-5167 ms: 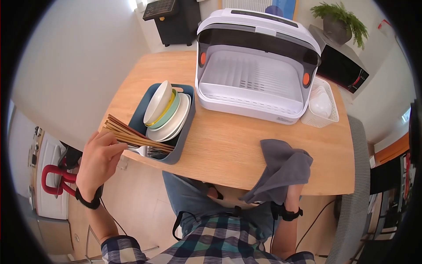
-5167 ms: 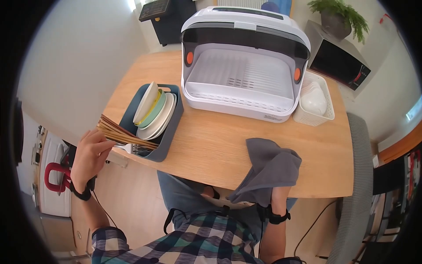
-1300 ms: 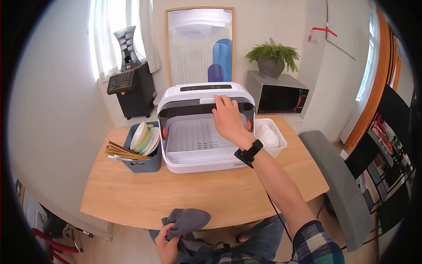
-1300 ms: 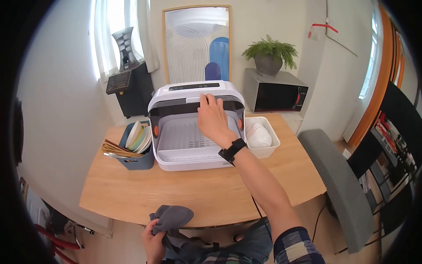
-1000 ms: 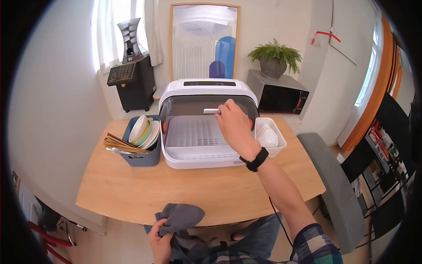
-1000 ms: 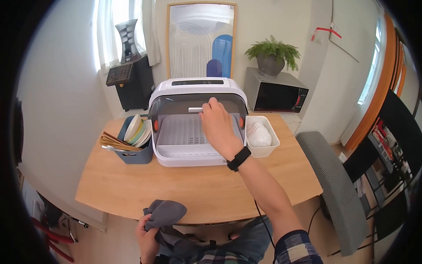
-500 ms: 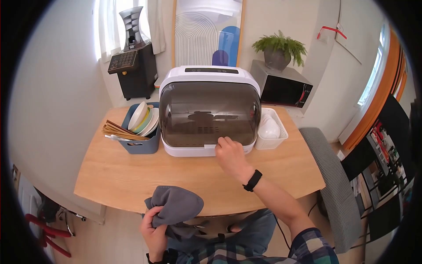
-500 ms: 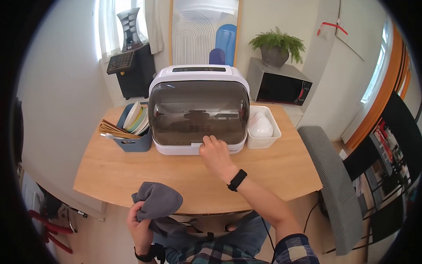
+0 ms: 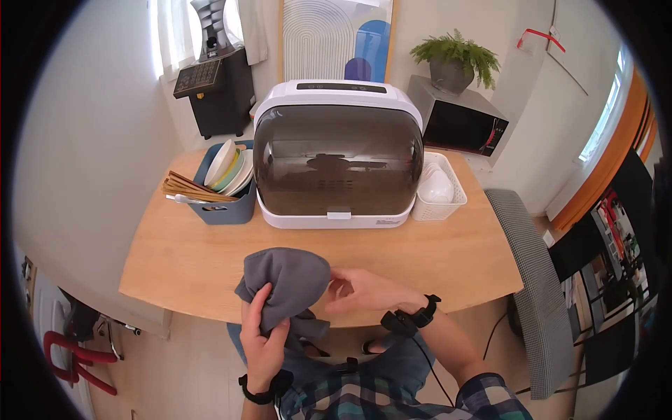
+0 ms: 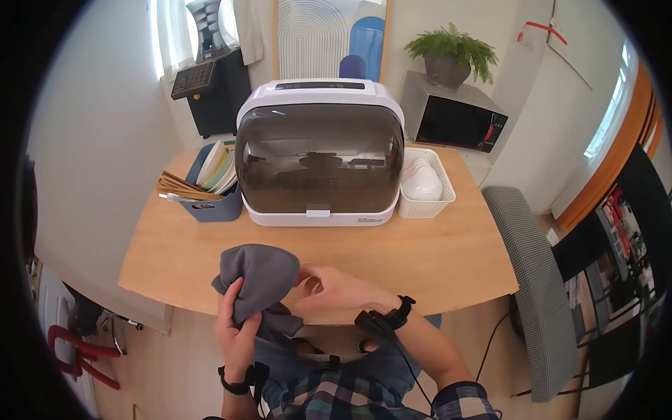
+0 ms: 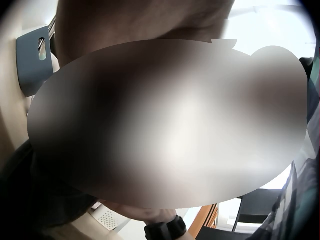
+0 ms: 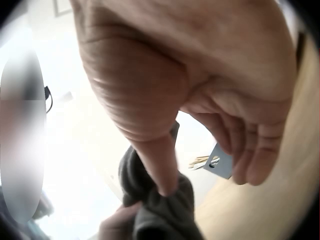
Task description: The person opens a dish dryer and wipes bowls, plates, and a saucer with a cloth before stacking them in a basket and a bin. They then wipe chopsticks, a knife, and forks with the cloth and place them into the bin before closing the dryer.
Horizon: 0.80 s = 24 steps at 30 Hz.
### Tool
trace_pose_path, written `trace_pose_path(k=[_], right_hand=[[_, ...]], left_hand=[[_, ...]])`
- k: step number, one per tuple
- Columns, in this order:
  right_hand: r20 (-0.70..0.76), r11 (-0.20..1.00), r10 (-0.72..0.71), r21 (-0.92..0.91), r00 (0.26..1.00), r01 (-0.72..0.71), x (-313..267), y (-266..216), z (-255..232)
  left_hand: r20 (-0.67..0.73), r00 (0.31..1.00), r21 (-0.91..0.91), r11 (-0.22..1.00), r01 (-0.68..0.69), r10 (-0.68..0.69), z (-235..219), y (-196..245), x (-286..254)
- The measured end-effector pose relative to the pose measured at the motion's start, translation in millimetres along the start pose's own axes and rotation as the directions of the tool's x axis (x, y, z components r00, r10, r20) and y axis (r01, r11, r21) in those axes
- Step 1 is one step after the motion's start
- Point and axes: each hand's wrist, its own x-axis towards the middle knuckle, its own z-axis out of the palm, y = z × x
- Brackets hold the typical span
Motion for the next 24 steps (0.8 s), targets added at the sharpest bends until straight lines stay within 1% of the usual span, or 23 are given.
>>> trace_pose_path(k=[1, 2, 3, 4, 6, 7, 8, 9, 10, 11, 12, 13, 14, 15, 17, 18, 20, 21, 22, 23, 24], right_hand=[[-0.001, 0.94, -0.017, 0.34, 1.0, 0.016, -4, 3, 9], [-0.011, 0.768, -0.032, 0.639, 0.999, 0.032, -8, 7, 16], [-0.058, 0.744, -0.045, 0.665, 0.997, 0.072, -5, 15, 17], [-0.06, 0.737, -0.04, 0.673, 0.997, 0.07, -8, 21, 17], [-0.159, 0.643, -0.064, 0.748, 0.985, 0.162, -13, 21, 12], [-0.157, 0.639, -0.066, 0.752, 0.985, 0.163, -19, 13, 8], [-0.166, 0.511, -0.199, 0.823, 0.966, 0.247, -25, 1, 5], [-0.192, 0.366, -0.325, 0.877, 0.926, 0.31, -29, -4, 2], [-0.195, 0.365, -0.326, 0.877, 0.925, 0.313, -28, -4, 1], [-0.189, 0.328, -0.23, 0.909, 0.955, 0.259, -28, -3, 2], [-0.178, 0.282, -0.132, 0.936, 0.975, 0.209, -29, -3, 2], [-0.187, 0.277, -0.129, 0.936, 0.974, 0.216, -30, -3, 1], [-0.223, 0.303, -0.113, 0.92, 0.968, 0.248, -31, -6, -1], [-0.257, 0.331, -0.099, 0.903, 0.961, 0.275, -31, -9, -5], [-0.245, 0.343, -0.115, 0.9, 0.963, 0.269, -40, -27, -20], [-0.23, 0.357, -0.129, 0.897, 0.965, 0.262, -45, -36, -28], [-0.212, 0.373, -0.143, 0.893, 0.967, 0.251, -49, -46, -39], [-0.238, 0.417, -0.15, 0.865, 0.96, 0.279, -50, -48, -45], [-0.264, 0.459, -0.154, 0.834, 0.952, 0.306, -53, -50, -49], [-0.268, 0.459, -0.153, 0.833, 0.951, 0.309, -57, -53, -55], [-0.329, 0.46, -0.163, 0.809, 0.93, 0.367, -64, -56, -62]], left_hand=[[0.095, 0.993, 0.066, 0.995, -0.077, 0.071, 2, 0, 3], [0.195, 0.972, 0.121, 0.98, -0.16, 0.135, 5, 1, 5], [0.267, 0.944, 0.105, 0.968, -0.228, 0.193, 6, 4, 9], [0.275, 0.943, 0.11, 0.969, -0.223, 0.186, 4, 5, 12], [0.37, 0.898, 0.018, 0.965, -0.263, 0.238, 0, 8, 18], [0.316, 0.923, 0.03, 0.97, -0.243, 0.221, 4, 11, 18], [0.316, 0.923, 0.035, 0.969, -0.244, 0.221, 5, 15, 19], [0.33, 0.922, 0.087, 0.966, -0.244, 0.203, 5, 20, 20], [0.345, 0.92, 0.139, 0.96, -0.245, 0.185, 7, 23, 22], [0.408, 0.877, 0.196, 0.914, -0.354, 0.253, 7, 24, 25], [0.417, 0.873, 0.195, 0.914, -0.356, 0.252, 12, 23, 23], [0.323, 0.942, 0.092, 0.987, -0.13, 0.094, 18, 23, 19], [0.245, 0.966, -0.033, 0.995, 0.097, -0.086, 22, 22, 16], [0.249, 0.965, -0.03, 0.995, 0.097, -0.087, 23, 24, 19], [0.355, 0.919, -0.157, 0.958, 0.238, -0.171, 21, 30, 32], [0.353, 0.92, -0.154, 0.959, 0.238, -0.171, 18, 26, 38], [0.497, 0.824, 0.059, 0.958, 0.281, -0.273, 12, 16, 53], [0.499, 0.824, 0.06, 0.96, 0.275, -0.267, 11, 18, 58], [0.508, 0.856, 0.051, 0.996, 0.078, -0.093, 10, 20, 62], [0.515, 0.853, 0.039, 0.992, -0.119, 0.082, 9, 22, 66], [0.518, 0.851, 0.038, 0.992, -0.12, 0.083, 3, 23, 73]])
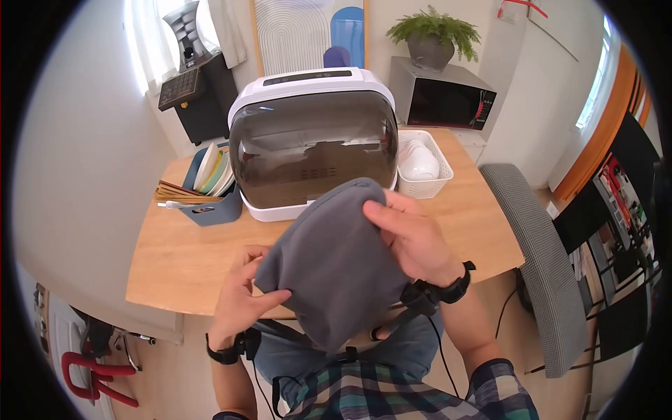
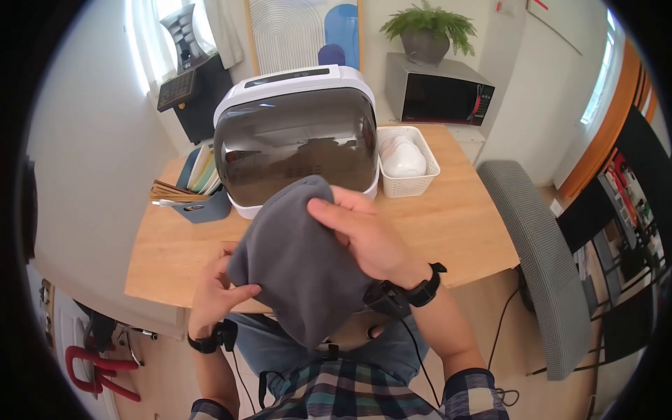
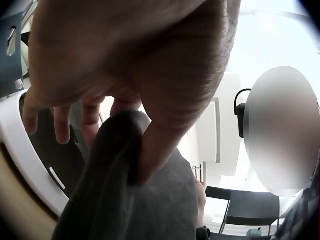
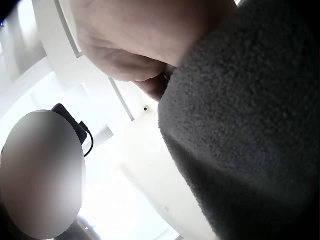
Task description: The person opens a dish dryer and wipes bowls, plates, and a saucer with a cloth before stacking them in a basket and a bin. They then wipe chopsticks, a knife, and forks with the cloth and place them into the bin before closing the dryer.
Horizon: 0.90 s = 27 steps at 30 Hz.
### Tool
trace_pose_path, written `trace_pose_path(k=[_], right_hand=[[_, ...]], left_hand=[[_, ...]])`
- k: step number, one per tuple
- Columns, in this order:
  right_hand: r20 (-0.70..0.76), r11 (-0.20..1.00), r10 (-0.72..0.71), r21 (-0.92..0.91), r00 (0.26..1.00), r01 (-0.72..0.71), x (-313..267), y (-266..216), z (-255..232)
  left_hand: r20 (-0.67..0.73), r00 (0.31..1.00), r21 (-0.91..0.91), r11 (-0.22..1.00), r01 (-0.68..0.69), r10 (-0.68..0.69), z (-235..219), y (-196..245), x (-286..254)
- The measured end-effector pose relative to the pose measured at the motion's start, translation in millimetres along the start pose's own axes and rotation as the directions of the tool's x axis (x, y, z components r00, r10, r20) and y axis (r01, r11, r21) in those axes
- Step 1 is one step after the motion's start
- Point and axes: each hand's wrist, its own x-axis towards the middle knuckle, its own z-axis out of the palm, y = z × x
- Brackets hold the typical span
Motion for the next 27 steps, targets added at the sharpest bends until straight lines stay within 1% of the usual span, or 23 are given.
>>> trace_pose_path(k=[1, 2, 4, 5, 6, 7, 8, 9, 10, 11, 12, 14, 16, 18, 19, 20, 21, 22, 23, 24, 25, 26, 27], right_hand=[[-0.019, 0.998, -0.059, -0.013, 0.998, 0.058, -4, -7, -2], [-0.02, 0.998, -0.055, -0.014, 0.998, 0.055, -8, -13, -5], [-0.083, 0.975, -0.142, -0.186, 0.986, 0.124, -16, -20, -11], [-0.088, 0.941, -0.189, -0.302, 0.978, 0.155, -18, -19, -12], [-0.088, 0.941, -0.185, -0.301, 0.979, 0.151, -20, -17, -13], [-0.096, 0.878, -0.247, -0.442, 0.964, 0.181, -23, -13, -15], [-0.092, 0.794, -0.308, -0.574, 0.947, 0.202, -27, -11, -17], [-0.091, 0.794, -0.303, -0.574, 0.949, 0.199, -33, -12, -18], [-0.1, 0.811, -0.201, -0.575, 0.975, 0.108, -40, -16, -18], [-0.109, 0.818, -0.096, -0.575, 0.989, 0.016, -45, -17, -16], [-0.11, 0.818, -0.09, -0.575, 0.99, 0.01, -48, -15, -12], [-0.201, 0.886, -0.182, -0.459, 0.963, 0.072, -52, -10, -4], [-0.237, 0.918, -0.164, -0.392, 0.958, 0.06, -48, -18, 1], [-0.266, 0.943, -0.151, -0.328, 0.952, 0.057, -36, -21, -2], [-0.315, 0.946, -0.125, -0.324, 0.941, 0.017, -27, -16, -11], [-0.365, 0.948, -0.098, -0.317, 0.926, -0.025, -18, -10, -23], [-0.366, 0.948, -0.097, -0.318, 0.926, -0.026, -11, -2, -41], [-0.393, 0.931, -0.009, -0.339, 0.92, -0.136, -4, 8, -64], [-0.423, 0.902, 0.08, -0.355, 0.902, -0.246, 2, 22, -86], [-0.429, 0.902, 0.086, -0.351, 0.899, -0.253, 7, 43, -107], [-0.47, 0.714, -0.133, -0.656, 0.873, -0.245, 10, 66, -129], [-0.424, 0.425, -0.348, -0.866, 0.836, -0.262, 9, 80, -138], [-0.431, 0.429, -0.347, -0.863, 0.833, -0.267, 4, 81, -128]], left_hand=[[0.031, 0.999, 0.036, 0.999, -0.036, 0.035, -11, -1, 2], [0.06, 0.996, 0.069, 0.995, -0.071, 0.067, -22, -3, 3], [0.037, 0.995, 0.129, 0.987, -0.096, 0.092, -37, -4, 6], [-0.075, 0.995, 0.076, 0.995, 0.071, -0.066, -43, -3, 4], [-0.175, 0.958, 0.005, 0.973, 0.231, -0.227, -48, -3, 3], [-0.218, 0.96, -0.092, 0.983, 0.157, -0.174, -53, -9, 4], [-0.221, 0.959, -0.094, 0.983, 0.159, -0.176, -56, -8, 5], [-0.298, 0.946, -0.138, 0.986, 0.09, -0.128, -60, -5, 6], [-0.374, 0.924, -0.175, 0.984, 0.017, -0.083, -64, -3, 6], [-0.362, 0.93, -0.223, 0.975, -0.02, -0.064, -71, -3, 2], [-0.363, 0.929, -0.226, 0.974, -0.016, -0.069, -72, 2, 0], [-0.389, 0.921, -0.244, 0.966, -0.085, -0.018, -75, 17, 0], [-0.386, 0.922, -0.244, 0.963, -0.117, 0.014, -70, 31, 12], [-0.358, 0.934, -0.203, 0.978, -0.053, -0.023, -64, 41, 30], [-0.352, 0.934, -0.158, 0.987, 0.013, -0.068, -61, 37, 40], [-0.353, 0.933, -0.159, 0.987, 0.012, -0.068, -62, 26, 53], [-0.258, 0.955, -0.145, 0.984, 0.108, -0.143, -64, 11, 65], [-0.162, 0.962, -0.12, 0.972, 0.202, -0.22, -64, -4, 73], [-0.16, 0.961, -0.122, 0.971, 0.208, -0.226, -60, -19, 76], [-0.177, 0.975, 0.164, 0.973, 0.164, -0.135, -55, -33, 77], [-0.164, 0.986, 0.439, 0.892, 0.111, -0.042, -51, -45, 77], [-0.069, 0.987, 0.655, 0.753, -0.067, 0.148, -46, -58, 66], [0.032, 0.982, 0.699, 0.698, -0.155, 0.186, -39, -52, 55]])
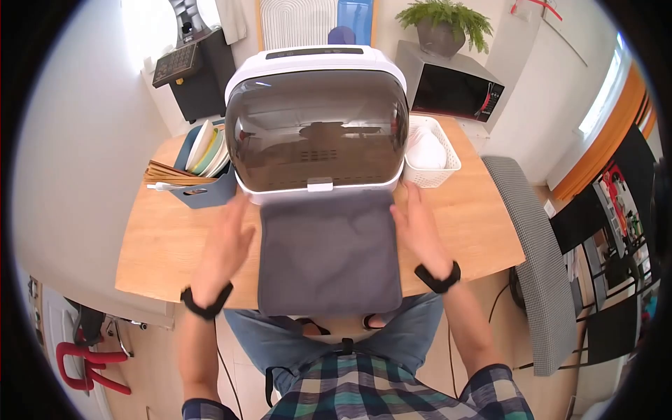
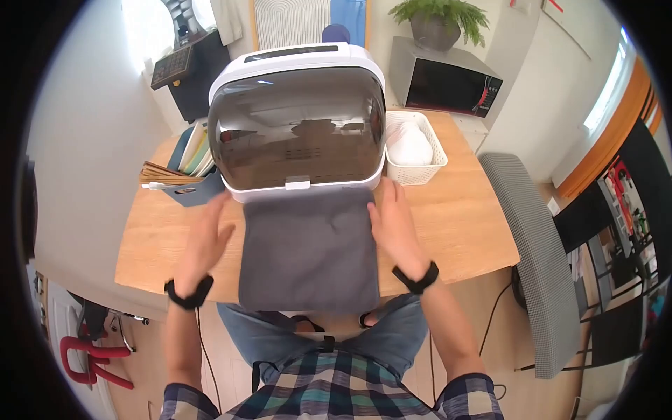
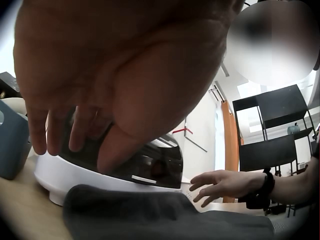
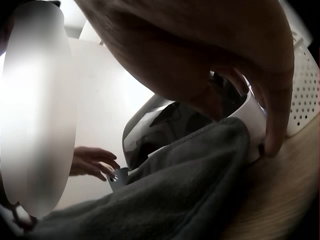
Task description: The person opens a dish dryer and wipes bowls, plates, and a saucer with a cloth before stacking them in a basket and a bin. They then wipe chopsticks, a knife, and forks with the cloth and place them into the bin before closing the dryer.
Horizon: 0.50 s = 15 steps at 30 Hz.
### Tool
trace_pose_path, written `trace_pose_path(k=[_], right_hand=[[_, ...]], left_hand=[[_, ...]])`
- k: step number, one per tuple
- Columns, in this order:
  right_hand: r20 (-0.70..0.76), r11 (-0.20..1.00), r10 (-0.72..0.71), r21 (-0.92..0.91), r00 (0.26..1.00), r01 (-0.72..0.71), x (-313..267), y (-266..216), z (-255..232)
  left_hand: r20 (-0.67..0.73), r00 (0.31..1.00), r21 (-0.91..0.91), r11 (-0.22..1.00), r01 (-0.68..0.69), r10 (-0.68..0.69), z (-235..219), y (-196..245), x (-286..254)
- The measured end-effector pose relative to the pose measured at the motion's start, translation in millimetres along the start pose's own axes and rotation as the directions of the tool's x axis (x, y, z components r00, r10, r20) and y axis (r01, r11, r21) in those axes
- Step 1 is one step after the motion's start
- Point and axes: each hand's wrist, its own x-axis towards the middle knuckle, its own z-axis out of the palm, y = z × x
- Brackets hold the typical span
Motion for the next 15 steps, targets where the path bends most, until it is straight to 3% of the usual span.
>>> trace_pose_path(k=[2, 3, 5, 6, 8, 9, 15], right_hand=[[-0.06, 0.864, -0.408, -0.348, 0.911, 0.364, -32, -29, -3], [-0.055, 0.87, -0.395, -0.343, 0.917, 0.354, -46, -37, -1], [0.272, 0.805, -0.364, -0.39, 0.891, 0.447, -67, -45, 4], [0.272, 0.809, -0.357, -0.388, 0.894, 0.441, -75, -40, 9], [0.454, 0.607, -0.351, -0.555, 0.819, 0.568, -81, -27, 17], [0.45, 0.609, -0.347, -0.559, 0.823, 0.563, -78, -23, 18], [0.496, 0.648, -0.362, -0.474, 0.789, 0.596, -68, -19, 15]], left_hand=[[0.15, 0.979, 0.034, 0.989, -0.145, 0.139, -5, 38, -20], [0.247, 0.95, 0.011, 0.98, -0.2, 0.192, -3, 53, -28], [0.332, 0.926, 0.054, 0.977, -0.208, 0.179, 13, 68, -42], [0.406, 0.898, 0.097, 0.969, -0.227, 0.17, 19, 73, -51], [0.439, 0.889, 0.155, 0.963, -0.22, 0.133, 32, 77, -67], [0.462, 0.882, 0.217, 0.952, -0.217, 0.095, 36, 78, -71], [0.493, 0.868, 0.195, 0.965, -0.175, 0.058, 23, 72, -59]])
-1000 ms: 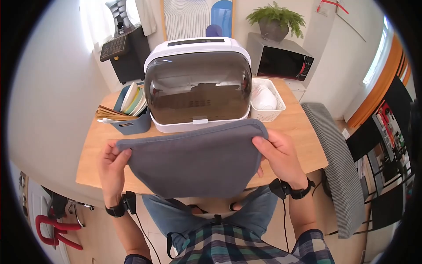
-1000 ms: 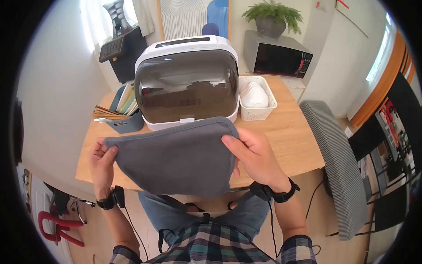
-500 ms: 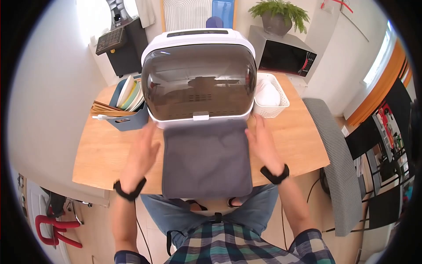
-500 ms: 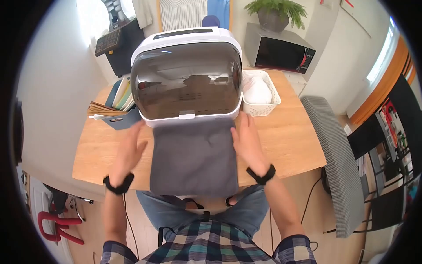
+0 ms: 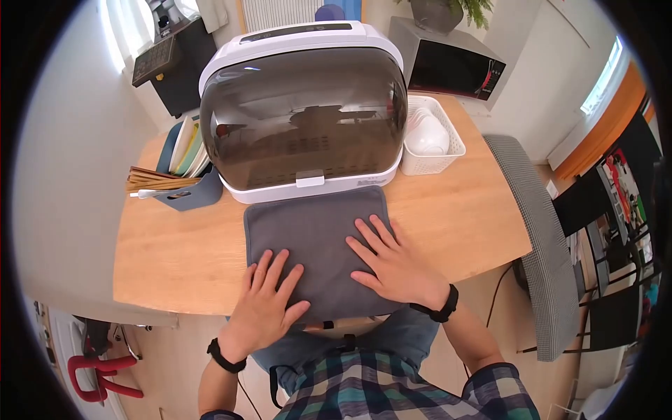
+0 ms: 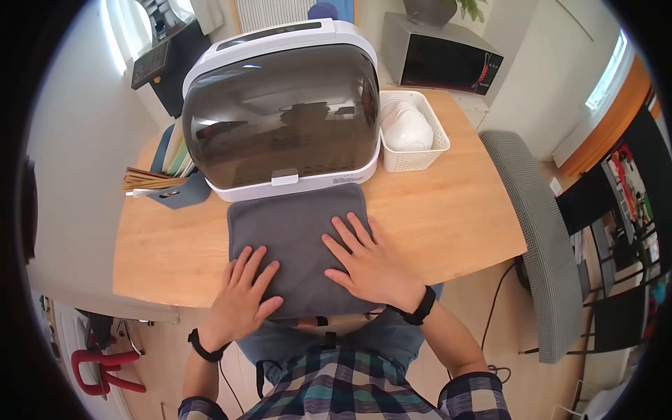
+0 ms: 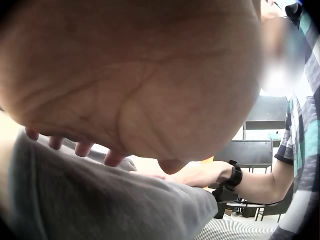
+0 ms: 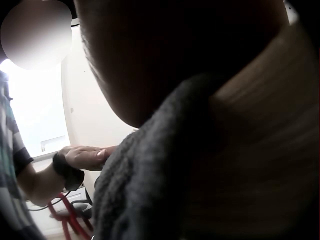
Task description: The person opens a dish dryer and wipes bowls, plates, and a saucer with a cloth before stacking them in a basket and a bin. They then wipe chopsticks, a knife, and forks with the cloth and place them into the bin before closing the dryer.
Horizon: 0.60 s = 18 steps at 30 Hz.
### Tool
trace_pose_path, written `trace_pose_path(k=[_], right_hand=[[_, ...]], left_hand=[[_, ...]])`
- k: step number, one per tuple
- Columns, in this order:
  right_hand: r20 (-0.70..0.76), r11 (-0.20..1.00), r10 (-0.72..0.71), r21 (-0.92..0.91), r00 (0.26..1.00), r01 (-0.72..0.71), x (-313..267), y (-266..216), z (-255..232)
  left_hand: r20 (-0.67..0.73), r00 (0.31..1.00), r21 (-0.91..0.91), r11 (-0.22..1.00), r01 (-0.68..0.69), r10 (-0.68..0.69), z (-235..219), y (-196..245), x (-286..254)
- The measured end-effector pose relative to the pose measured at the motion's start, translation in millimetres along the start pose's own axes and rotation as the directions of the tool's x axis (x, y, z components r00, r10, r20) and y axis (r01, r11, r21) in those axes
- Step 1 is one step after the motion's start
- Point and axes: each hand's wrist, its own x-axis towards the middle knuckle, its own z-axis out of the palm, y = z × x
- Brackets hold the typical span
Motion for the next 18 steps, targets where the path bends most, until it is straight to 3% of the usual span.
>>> trace_pose_path(k=[6, 9, 12, 15, 16, 17, 18], right_hand=[[0.087, 0.996, 0.035, 0.084, 0.996, -0.043, -18, -6, -21], [0.142, 0.988, 0.058, 0.137, 0.988, -0.078, -30, -6, -24], [0.136, 0.993, 0.044, 0.1, 0.99, -0.058, -33, -1, -21], [0.09, 0.982, 0.065, 0.17, 0.994, -0.08, -37, 3, -15], [-0.007, 0.919, 0.091, 0.387, 0.996, -0.081, -42, 12, -5], [-0.093, 0.808, 0.141, 0.586, 0.986, -0.06, -50, 18, 2], [-0.053, 0.675, 0.209, 0.731, 0.977, -0.105, -61, 22, 3]], left_hand=[[-0.003, 1.0, 0.03, 0.999, -0.024, 0.024, -12, -48, 35], [0.17, 0.984, 0.053, 0.997, 0.052, -0.06, -7, -72, 54], [0.21, 0.976, 0.058, 0.998, 0.038, -0.049, -11, -78, 62], [0.122, 0.992, 0.075, 0.997, 0.008, -0.017, -17, -68, 50], [0.128, 0.992, 0.075, 0.997, 0.009, -0.019, -23, -65, 42], [0.24, 0.97, -0.228, 0.973, 0.028, 0.029, -32, -64, 26], [0.331, 0.938, -0.507, 0.858, 0.084, 0.104, -43, -62, 5]])
